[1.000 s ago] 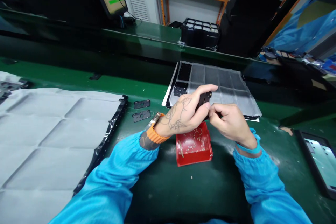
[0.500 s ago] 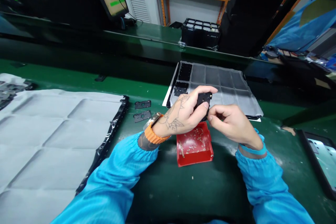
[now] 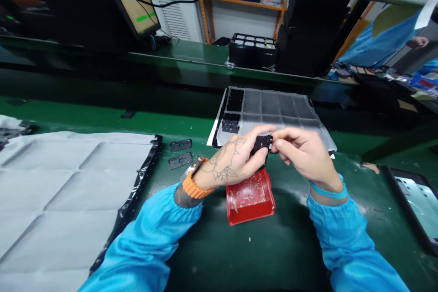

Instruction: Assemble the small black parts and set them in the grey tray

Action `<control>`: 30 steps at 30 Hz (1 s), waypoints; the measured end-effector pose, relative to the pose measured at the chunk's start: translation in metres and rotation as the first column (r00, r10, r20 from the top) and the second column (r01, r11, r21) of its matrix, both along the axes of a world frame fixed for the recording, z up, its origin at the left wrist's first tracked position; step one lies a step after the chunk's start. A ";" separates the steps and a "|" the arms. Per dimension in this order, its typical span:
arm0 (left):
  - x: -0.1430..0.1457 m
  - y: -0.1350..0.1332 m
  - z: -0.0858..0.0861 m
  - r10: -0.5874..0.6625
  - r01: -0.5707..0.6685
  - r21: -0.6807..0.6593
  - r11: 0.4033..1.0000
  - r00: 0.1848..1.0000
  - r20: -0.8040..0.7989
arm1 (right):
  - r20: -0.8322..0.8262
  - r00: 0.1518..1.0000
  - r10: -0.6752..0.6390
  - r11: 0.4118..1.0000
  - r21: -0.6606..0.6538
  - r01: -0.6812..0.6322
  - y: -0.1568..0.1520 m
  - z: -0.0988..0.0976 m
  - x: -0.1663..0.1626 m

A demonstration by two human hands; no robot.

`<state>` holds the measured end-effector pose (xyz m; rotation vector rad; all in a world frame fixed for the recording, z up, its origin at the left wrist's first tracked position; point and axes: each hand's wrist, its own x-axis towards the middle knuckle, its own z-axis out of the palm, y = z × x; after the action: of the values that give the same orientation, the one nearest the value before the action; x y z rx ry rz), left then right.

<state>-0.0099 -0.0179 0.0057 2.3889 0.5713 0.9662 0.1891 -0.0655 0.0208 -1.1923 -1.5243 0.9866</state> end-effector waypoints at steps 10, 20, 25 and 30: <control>0.001 -0.011 0.000 0.091 -0.055 0.161 0.985 0.968 -0.232 | 0.078 0.997 -0.008 0.999 -0.045 0.011 0.003 -0.002 -0.001; 0.003 -0.013 -0.005 0.117 -0.075 0.225 0.971 0.978 -0.175 | -0.001 0.993 -0.122 0.993 -0.001 0.122 0.005 -0.011 -0.016; 0.003 -0.013 -0.003 0.110 -0.089 0.126 0.988 0.979 -0.172 | -0.008 0.991 -0.132 0.991 -0.004 0.132 0.005 -0.015 -0.016; -0.002 -0.008 0.002 0.051 -0.050 0.012 0.999 0.993 -0.106 | -0.045 0.999 0.004 0.997 -0.072 -0.008 0.002 -0.002 -0.009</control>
<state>-0.0118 -0.0261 0.0076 2.4557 0.6706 0.8686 0.1806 -0.0639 0.0183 -1.2091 -1.4687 1.0735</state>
